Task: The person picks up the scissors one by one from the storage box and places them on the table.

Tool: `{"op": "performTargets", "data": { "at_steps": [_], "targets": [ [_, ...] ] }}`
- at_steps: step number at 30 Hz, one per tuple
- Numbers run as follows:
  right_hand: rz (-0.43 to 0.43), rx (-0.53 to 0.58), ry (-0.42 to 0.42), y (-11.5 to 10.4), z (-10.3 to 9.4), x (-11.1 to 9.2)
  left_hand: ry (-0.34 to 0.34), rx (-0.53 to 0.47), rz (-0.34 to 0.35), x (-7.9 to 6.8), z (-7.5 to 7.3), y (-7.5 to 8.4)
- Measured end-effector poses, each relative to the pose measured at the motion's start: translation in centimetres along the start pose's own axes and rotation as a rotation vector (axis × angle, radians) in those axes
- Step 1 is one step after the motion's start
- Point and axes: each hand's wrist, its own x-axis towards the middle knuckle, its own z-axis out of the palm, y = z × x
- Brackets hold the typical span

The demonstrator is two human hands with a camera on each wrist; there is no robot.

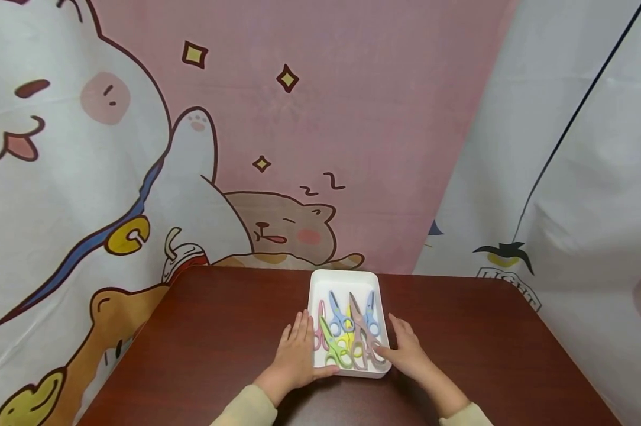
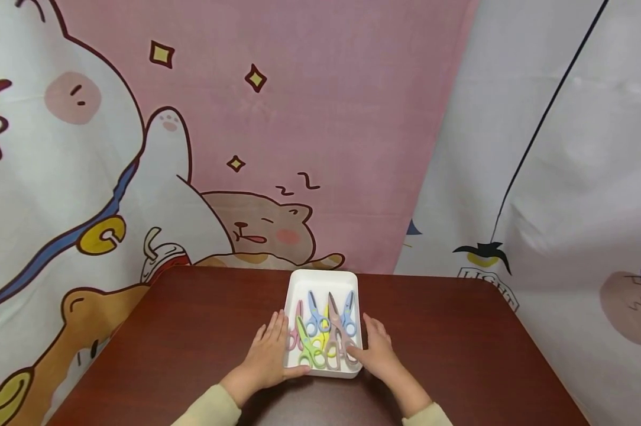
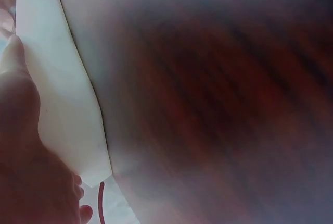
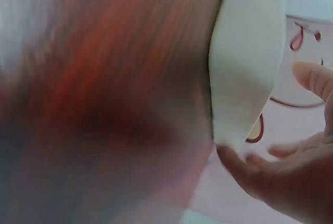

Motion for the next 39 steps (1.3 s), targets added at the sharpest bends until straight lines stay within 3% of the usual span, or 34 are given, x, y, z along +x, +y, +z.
{"op": "performTargets", "data": {
  "at_steps": [6, 11, 15, 19, 30, 39],
  "targets": [
    [-0.217, -0.369, 0.162, -1.4, 1.3, 0.3, -0.009, -0.016, 0.011, 0.0, -0.4, 0.0],
    [-0.286, -0.491, 0.116, -2.5, 2.6, 0.3, -0.039, -0.016, 0.001, -0.1, -0.9, 0.2],
    [-0.256, -0.458, 0.019, -3.3, 3.4, 0.3, -0.056, -0.002, 0.002, -0.1, -1.1, 0.4],
    [-0.196, -0.434, -0.019, -4.0, 3.8, 0.3, -0.056, 0.013, 0.002, -0.1, -1.1, 0.4],
    [-0.107, -0.599, 0.013, -4.4, 4.3, 0.7, -0.031, 0.038, 0.011, -0.2, -1.1, 0.4],
    [-0.11, -0.611, -0.013, -4.4, 4.1, 1.1, -0.035, 0.028, 0.019, -0.1, -1.0, 0.3]
  ]
}}
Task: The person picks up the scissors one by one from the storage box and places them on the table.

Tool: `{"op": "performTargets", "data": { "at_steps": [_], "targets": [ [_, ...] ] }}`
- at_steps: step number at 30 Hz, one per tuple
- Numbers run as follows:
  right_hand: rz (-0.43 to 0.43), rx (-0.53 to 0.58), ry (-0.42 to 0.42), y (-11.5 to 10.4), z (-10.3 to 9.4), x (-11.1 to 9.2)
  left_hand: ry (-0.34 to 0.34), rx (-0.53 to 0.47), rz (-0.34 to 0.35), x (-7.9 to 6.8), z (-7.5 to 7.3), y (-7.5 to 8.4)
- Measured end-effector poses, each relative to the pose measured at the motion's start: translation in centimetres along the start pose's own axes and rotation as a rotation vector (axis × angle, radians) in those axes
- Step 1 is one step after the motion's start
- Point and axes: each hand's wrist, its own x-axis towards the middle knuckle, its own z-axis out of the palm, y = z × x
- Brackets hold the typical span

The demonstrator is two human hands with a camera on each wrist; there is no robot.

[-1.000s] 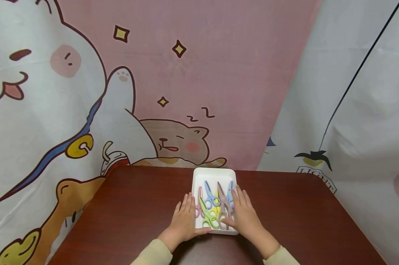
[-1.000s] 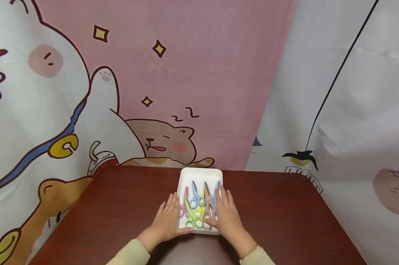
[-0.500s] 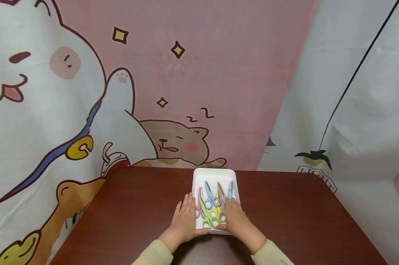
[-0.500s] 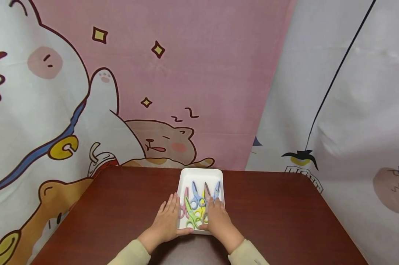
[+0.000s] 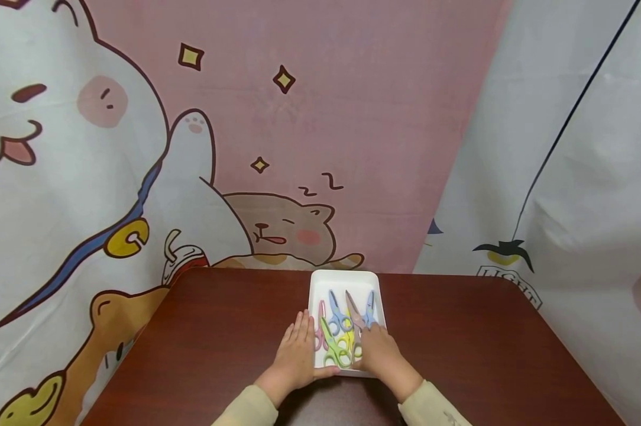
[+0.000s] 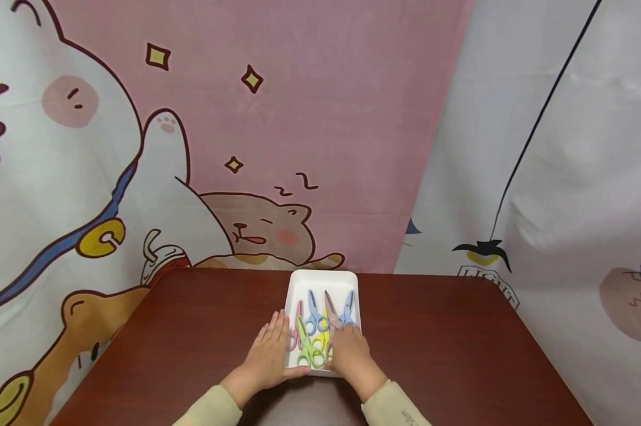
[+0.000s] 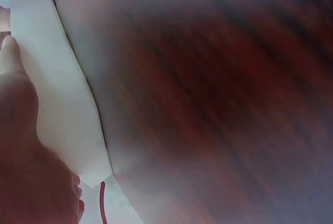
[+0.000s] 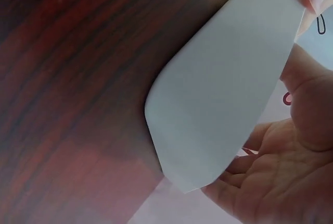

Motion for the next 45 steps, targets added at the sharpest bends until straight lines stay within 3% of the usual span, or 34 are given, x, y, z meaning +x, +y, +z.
{"op": "performTargets", "data": {
  "at_steps": [9, 15, 28, 39, 45],
  "targets": [
    [-0.052, 0.006, 0.019, 0.5, 0.4, 0.4, -0.003, 0.014, -0.006, 0.2, 0.5, -0.2],
    [-0.028, 0.017, 0.024, 0.3, 0.2, 0.5, -0.006, 0.017, -0.014, 0.2, 0.5, -0.1],
    [0.002, 0.048, 0.116, 0.6, 0.3, 0.9, -0.013, 0.015, -0.01, 0.1, 0.1, 0.1],
    [-0.045, 0.134, 0.288, 1.9, 0.7, 1.1, -0.012, 0.008, -0.016, 0.1, 0.2, 0.0],
    [-0.046, 0.256, 0.363, 2.4, 0.6, 1.0, -0.015, -0.001, -0.016, -0.1, -0.1, 0.1]
  ]
}}
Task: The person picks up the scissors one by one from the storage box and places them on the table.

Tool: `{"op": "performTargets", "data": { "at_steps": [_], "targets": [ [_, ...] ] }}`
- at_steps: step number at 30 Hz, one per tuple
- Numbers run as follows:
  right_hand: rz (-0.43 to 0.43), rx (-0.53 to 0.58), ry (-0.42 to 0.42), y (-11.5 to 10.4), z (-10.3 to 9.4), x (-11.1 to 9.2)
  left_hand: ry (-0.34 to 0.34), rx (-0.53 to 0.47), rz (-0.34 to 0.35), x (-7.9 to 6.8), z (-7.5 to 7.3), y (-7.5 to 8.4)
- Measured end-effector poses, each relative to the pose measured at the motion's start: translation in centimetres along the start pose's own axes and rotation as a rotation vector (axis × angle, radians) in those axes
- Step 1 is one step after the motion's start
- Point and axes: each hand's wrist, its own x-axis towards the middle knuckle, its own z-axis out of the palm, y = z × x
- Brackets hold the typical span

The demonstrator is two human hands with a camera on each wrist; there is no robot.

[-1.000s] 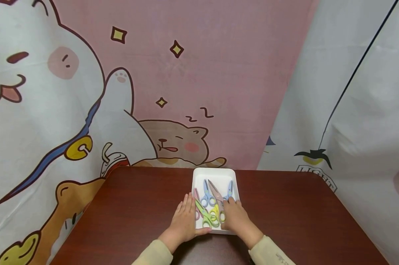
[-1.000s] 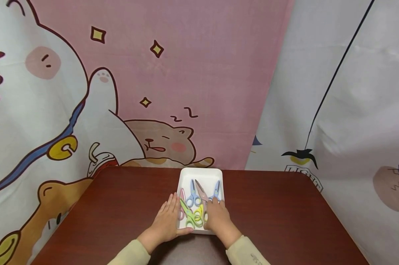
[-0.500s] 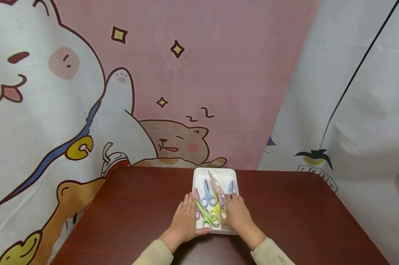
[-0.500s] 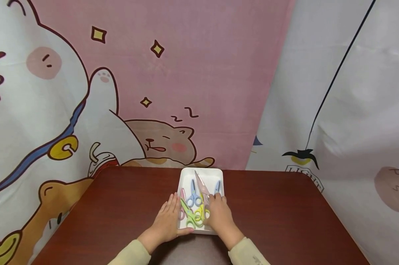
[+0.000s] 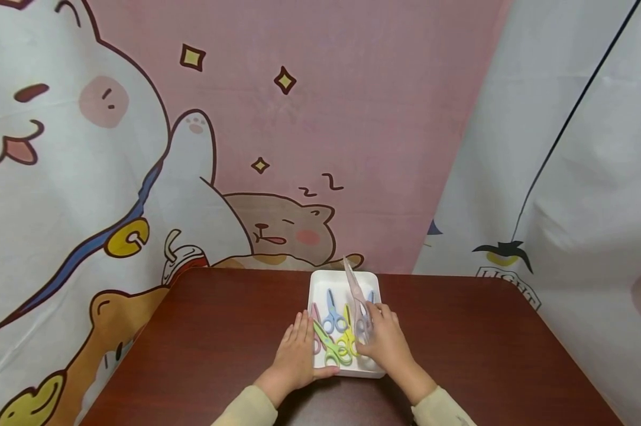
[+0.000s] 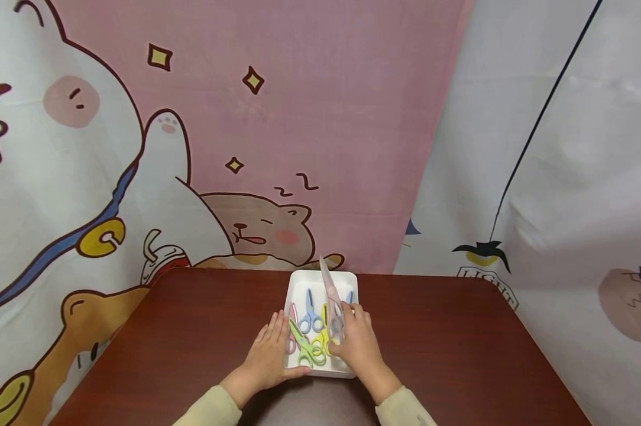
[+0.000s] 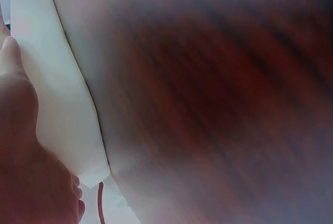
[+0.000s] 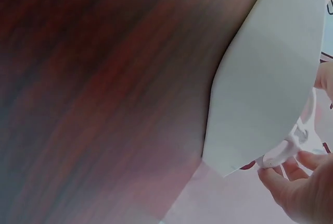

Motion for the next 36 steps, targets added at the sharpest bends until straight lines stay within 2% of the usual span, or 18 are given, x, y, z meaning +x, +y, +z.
{"op": "performTargets", "data": {
  "at_steps": [5, 14, 19, 25, 36],
  "targets": [
    [0.012, 0.039, 0.037, 0.3, -0.1, 0.0, -0.002, -0.004, -0.004, 0.0, 0.0, 0.0],
    [0.016, 0.06, 0.036, 0.8, -0.4, 0.0, 0.02, -0.033, -0.006, 0.0, 0.4, -0.1],
    [0.018, 0.056, 0.045, 1.1, -0.7, -0.1, 0.041, -0.047, 0.001, 0.1, 0.8, -0.2],
    [0.007, 0.057, 0.072, 1.4, -1.4, 0.0, 0.03, -0.036, -0.008, 0.2, 1.2, -0.3],
    [0.04, 0.041, 0.058, 2.9, -2.2, 0.1, 0.042, -0.02, -0.007, 0.3, 1.3, -0.4]
  ]
}}
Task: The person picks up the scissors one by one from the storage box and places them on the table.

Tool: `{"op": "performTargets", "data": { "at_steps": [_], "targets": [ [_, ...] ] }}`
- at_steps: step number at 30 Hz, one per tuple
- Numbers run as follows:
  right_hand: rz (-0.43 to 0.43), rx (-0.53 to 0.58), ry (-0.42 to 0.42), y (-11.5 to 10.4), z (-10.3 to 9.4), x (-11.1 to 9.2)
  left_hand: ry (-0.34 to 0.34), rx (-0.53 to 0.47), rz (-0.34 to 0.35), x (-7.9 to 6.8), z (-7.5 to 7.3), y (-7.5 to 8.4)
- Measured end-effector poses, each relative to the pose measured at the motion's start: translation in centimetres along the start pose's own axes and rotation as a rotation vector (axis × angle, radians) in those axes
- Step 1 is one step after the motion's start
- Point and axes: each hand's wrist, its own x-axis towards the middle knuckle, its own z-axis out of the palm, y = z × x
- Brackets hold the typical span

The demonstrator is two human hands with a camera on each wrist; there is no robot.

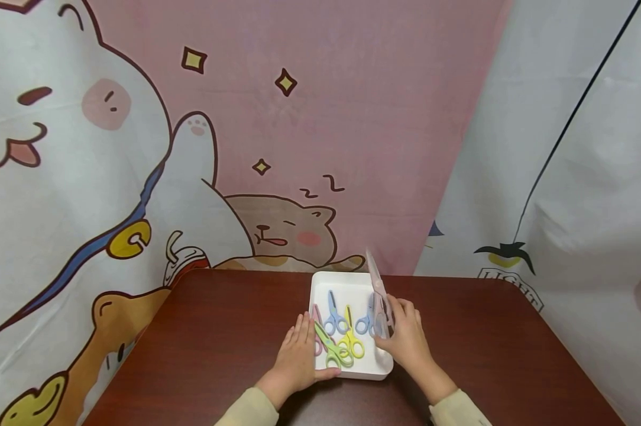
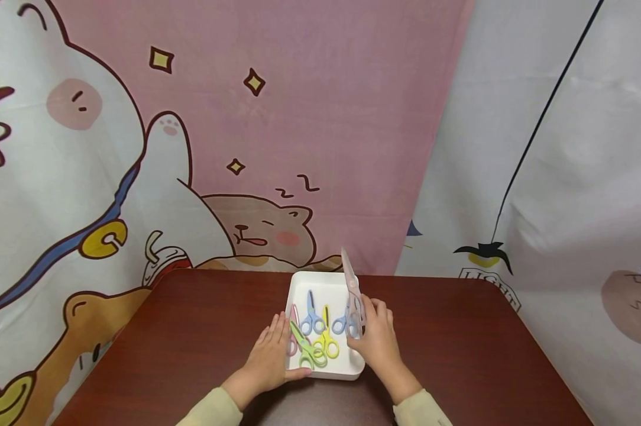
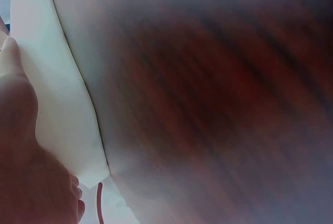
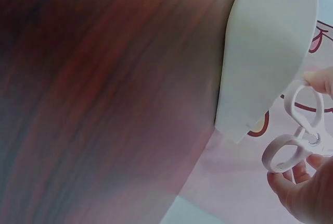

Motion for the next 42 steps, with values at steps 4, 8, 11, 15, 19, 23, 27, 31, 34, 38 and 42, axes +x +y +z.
{"op": "performTargets", "data": {
  "at_steps": [4, 8, 11, 15, 19, 23, 27, 31, 34, 38, 42],
  "targets": [
    [0.002, -0.005, 0.003, 0.5, -0.2, 0.2, -0.02, -0.005, -0.003, 0.0, -0.2, 0.1],
    [0.018, -0.004, 0.002, 0.8, -0.3, 0.3, -0.03, -0.016, -0.006, 0.0, -0.4, 0.1],
    [0.02, 0.007, 0.022, 1.1, -0.4, 0.4, -0.027, -0.024, -0.005, 0.0, -0.5, 0.2],
    [0.011, 0.028, 0.067, 1.5, -0.5, 0.5, -0.023, -0.012, -0.005, 0.0, -0.3, 0.1],
    [0.014, 0.033, 0.092, 1.9, -0.6, 0.5, -0.011, -0.004, -0.004, -0.1, 0.0, 0.1],
    [0.026, 0.037, 0.106, 2.3, -0.8, 0.6, 0.006, -0.001, 0.002, -0.1, 0.1, 0.0],
    [0.045, 0.044, 0.11, 2.7, -0.9, 0.8, 0.014, 0.005, 0.004, -0.2, 0.1, -0.1],
    [0.046, 0.046, 0.117, 3.2, -0.9, 1.0, 0.016, 0.0, 0.004, -0.1, 0.1, -0.1],
    [0.037, 0.042, 0.134, 3.6, -1.0, 1.1, 0.016, -0.006, 0.003, -0.1, 0.2, -0.1],
    [0.026, 0.04, 0.157, 3.9, -1.1, 1.2, 0.013, -0.018, 0.0, -0.2, 0.1, -0.1],
    [0.032, 0.041, 0.154, 4.2, -1.2, 1.4, 0.005, -0.021, -0.001, -0.2, 0.0, -0.1]
  ]
}}
